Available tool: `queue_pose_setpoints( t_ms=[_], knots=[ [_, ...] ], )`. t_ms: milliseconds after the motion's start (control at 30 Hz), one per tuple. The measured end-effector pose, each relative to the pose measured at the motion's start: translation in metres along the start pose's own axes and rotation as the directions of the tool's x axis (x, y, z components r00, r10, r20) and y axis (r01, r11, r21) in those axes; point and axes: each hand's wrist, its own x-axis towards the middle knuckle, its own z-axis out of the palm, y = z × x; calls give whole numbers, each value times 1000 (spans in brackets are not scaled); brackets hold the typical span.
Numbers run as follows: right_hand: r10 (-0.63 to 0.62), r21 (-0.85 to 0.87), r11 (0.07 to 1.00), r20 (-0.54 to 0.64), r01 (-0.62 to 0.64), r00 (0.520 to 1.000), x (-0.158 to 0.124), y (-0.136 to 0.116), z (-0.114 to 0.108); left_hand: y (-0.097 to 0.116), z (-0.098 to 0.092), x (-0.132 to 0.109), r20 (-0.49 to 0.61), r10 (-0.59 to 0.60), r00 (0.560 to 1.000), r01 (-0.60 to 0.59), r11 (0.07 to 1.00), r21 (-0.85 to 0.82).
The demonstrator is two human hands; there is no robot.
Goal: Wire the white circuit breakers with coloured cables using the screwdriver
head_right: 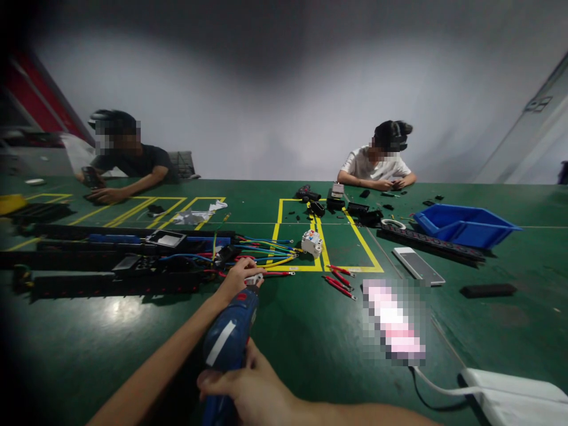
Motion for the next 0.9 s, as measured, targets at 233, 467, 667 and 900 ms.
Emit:
queue_pose_setpoints(
  t_ms=[233,467,667,900],
  knots=[
    [16,123,992,-86,-5,996,7,6,0,-5,-1,1,48,8,999,-9,1000,22],
    [-26,172,985,-38,32,999,11,11,-1,1,-6,3,51,13,999,-13,1000,2],
    [-33,164,986,-69,44,997,13,13,-1,5,-10,5,72,-17,997,18,1000,-13],
    [-45,185,981,-53,55,998,15,17,-3,6,-10,6,65,-28,997,30,999,-32]
  ],
)
